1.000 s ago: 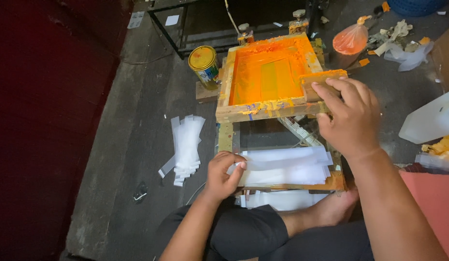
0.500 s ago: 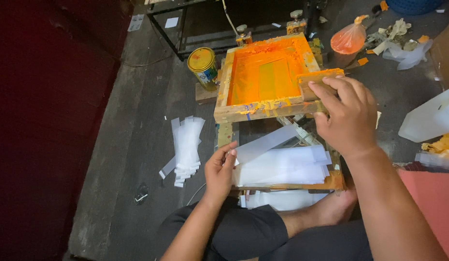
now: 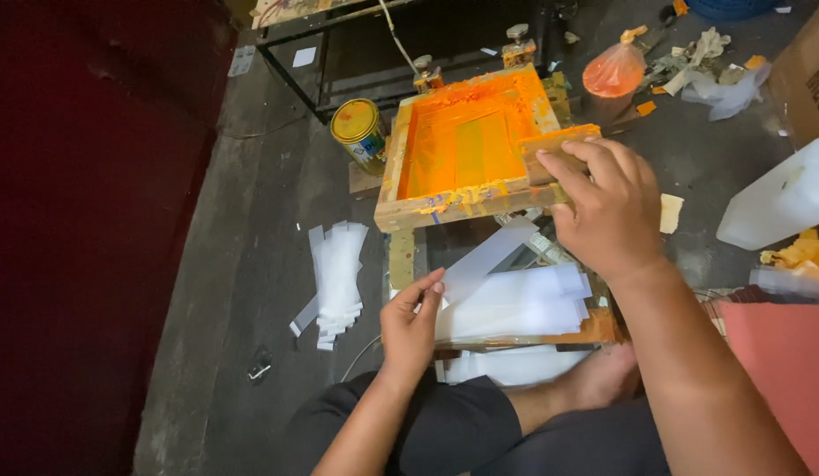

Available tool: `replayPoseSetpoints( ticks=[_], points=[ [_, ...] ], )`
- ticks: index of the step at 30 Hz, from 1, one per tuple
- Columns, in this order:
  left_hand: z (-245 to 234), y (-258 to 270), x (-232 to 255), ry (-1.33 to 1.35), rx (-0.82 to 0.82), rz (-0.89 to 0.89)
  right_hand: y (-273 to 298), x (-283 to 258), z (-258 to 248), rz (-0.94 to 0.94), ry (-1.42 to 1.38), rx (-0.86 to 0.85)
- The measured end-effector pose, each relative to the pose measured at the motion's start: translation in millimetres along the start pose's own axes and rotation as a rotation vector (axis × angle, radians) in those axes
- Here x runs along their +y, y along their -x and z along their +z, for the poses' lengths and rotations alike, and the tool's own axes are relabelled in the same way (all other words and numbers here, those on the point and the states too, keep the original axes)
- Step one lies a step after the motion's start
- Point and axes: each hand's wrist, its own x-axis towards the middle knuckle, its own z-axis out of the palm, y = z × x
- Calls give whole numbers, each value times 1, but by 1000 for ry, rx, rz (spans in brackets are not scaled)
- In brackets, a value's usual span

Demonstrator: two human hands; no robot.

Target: The person uses a squeegee to spread orange ink across a screen printing frame. They then pull a white plastic sheet from a stack, place it under the frame, and repeat the process.

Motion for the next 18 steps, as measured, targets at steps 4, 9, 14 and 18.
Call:
replayPoseSetpoints(
  ticks=[4, 9, 14, 18],
  points=[
    [3, -4, 4, -127, -69, 33, -4, -3, -3, 9, -5, 7],
    [9, -12, 15, -327, -176, 170, -5, -7, -8, 51, -27, -34],
    [27, -34, -4, -604, -275, 260, -5, -6, -7, 49, -24, -36],
    [41, -47, 9, -800, -342, 275, -6, -6, -8, 55, -58, -47]
  ],
)
